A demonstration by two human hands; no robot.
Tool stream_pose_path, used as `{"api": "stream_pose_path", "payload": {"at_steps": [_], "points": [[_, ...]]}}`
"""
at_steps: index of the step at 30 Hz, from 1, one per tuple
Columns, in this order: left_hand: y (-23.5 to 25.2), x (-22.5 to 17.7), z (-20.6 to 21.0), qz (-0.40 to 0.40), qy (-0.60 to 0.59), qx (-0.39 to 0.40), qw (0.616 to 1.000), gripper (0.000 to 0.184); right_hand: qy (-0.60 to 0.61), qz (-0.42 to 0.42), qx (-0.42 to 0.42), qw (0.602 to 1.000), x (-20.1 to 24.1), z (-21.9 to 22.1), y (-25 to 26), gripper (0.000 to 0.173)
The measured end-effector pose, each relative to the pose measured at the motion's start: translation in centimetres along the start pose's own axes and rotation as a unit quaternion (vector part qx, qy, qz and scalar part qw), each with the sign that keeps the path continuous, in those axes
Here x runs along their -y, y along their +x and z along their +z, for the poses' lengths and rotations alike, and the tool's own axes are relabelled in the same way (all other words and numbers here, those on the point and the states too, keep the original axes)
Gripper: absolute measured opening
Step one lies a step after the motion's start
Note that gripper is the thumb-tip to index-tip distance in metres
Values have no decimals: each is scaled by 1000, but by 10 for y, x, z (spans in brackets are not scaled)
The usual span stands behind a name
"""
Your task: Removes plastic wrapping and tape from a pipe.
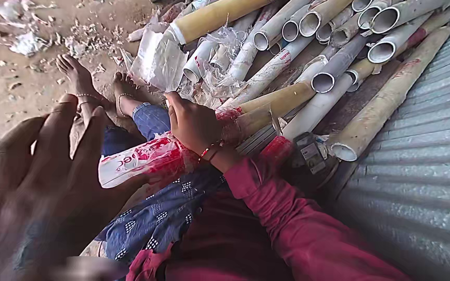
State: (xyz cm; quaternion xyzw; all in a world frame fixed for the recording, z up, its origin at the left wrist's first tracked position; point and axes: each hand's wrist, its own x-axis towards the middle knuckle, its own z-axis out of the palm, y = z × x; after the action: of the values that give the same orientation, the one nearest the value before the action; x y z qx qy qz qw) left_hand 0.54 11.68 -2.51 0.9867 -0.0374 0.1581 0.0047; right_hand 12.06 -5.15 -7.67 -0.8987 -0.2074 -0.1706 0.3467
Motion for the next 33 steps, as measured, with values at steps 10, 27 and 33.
{"api": "stream_pose_path", "payload": {"at_steps": [10,27,33], "points": [[-42,-44,18,53,6,-2,999,38,17,-61,-120,991,-13,18,-11,23],[-52,-17,81,151,61,-244,956,36,129,260,-289,912,-113,-44,-71,31],[-66,-27,86,148,90,-242,955,44,-141,424,-279,850,-225,-49,-219,36]]}}
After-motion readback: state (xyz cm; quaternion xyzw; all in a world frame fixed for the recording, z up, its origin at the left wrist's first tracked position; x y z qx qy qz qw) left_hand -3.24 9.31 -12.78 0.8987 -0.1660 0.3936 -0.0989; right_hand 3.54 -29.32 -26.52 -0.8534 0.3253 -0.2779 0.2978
